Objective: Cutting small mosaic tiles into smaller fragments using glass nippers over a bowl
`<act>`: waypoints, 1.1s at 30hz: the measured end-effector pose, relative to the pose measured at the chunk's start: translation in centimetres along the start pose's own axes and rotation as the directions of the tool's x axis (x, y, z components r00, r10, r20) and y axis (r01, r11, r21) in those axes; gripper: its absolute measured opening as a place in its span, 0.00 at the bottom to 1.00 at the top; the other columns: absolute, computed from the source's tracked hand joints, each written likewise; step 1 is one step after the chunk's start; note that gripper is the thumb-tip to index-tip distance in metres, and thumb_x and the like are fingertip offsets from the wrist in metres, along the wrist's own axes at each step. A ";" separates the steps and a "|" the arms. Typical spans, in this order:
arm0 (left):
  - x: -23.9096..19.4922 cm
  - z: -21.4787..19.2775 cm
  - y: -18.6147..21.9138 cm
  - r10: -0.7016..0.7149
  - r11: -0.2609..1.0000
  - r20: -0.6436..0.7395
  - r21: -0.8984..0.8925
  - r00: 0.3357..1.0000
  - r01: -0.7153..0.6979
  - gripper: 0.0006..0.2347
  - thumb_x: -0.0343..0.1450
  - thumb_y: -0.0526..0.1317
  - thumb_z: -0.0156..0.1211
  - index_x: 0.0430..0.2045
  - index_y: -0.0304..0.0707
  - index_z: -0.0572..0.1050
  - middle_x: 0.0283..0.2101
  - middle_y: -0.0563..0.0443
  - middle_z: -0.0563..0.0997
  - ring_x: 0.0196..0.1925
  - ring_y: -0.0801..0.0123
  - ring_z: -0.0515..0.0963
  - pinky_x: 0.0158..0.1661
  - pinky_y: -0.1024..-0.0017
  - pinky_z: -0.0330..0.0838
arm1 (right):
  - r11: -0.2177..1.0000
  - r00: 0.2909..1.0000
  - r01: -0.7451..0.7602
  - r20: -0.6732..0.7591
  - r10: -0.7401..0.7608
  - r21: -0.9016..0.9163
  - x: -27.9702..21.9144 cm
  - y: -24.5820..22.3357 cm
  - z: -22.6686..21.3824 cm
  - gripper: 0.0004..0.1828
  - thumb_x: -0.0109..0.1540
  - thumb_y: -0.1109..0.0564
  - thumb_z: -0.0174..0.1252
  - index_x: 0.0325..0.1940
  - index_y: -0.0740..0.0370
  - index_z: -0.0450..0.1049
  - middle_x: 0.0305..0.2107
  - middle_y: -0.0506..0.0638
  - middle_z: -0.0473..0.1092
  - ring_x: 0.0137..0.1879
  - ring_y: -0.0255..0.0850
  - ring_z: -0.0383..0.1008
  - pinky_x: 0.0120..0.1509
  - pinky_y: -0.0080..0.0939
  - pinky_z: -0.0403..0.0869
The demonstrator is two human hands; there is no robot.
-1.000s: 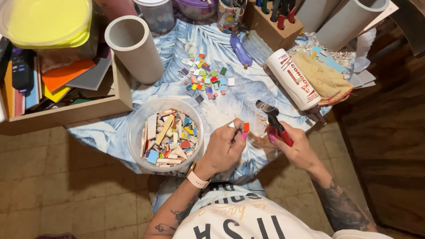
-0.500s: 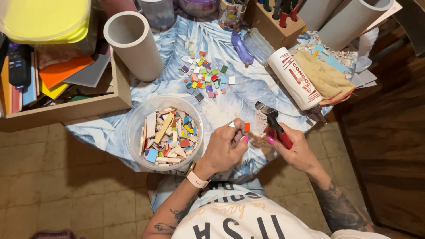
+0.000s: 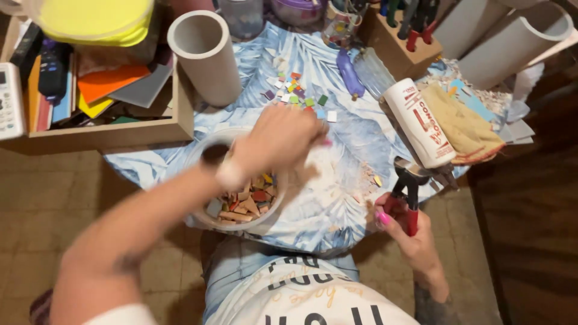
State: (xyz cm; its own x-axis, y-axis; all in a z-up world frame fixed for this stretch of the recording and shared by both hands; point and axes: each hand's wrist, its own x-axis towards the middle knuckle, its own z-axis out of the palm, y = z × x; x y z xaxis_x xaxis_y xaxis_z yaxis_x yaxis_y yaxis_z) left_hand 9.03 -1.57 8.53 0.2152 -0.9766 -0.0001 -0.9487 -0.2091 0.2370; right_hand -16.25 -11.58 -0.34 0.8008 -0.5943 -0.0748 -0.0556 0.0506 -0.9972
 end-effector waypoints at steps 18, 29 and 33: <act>8.3 1.7 -6.6 0.128 0.992 -0.075 0.026 0.989 -0.127 0.19 0.67 0.55 0.44 0.26 0.33 0.66 0.31 0.39 0.67 0.22 0.48 0.71 0.18 0.55 0.66 | 0.966 0.980 0.126 0.124 -0.157 0.223 -0.5 0.5 1.9 0.13 0.55 0.62 0.49 0.41 0.73 0.63 0.26 0.52 0.65 0.32 0.40 0.63 0.34 0.36 0.65; -9.2 -2.8 -6.5 0.020 0.999 -0.059 -0.045 0.998 -0.023 0.06 0.66 0.40 0.50 0.27 0.37 0.64 0.31 0.47 0.66 0.27 0.54 0.69 0.23 0.59 0.63 | 0.919 0.963 0.197 0.107 -0.247 0.342 0.5 1.4 7.5 0.12 0.53 0.67 0.50 0.40 0.67 0.61 0.30 0.53 0.62 0.36 0.41 0.64 0.41 0.44 0.69; -11.3 -0.3 -8.7 0.044 0.999 -0.106 0.014 0.993 -0.043 0.07 0.64 0.40 0.50 0.28 0.37 0.65 0.31 0.46 0.66 0.26 0.52 0.68 0.25 0.58 0.62 | 0.950 0.950 0.265 0.126 -0.287 0.166 0.7 1.8 8.0 0.11 0.53 0.66 0.50 0.39 0.68 0.62 0.31 0.53 0.63 0.37 0.43 0.68 0.42 0.42 0.75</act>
State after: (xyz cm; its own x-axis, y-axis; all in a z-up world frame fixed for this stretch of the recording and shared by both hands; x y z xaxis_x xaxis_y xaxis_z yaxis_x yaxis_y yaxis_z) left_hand 14.91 11.33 6.71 0.1964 -0.9739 0.1137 -0.9603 -0.1676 0.2231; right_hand -11.06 -5.47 -2.11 0.8513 -0.4779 0.2164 0.2589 0.0239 -0.9656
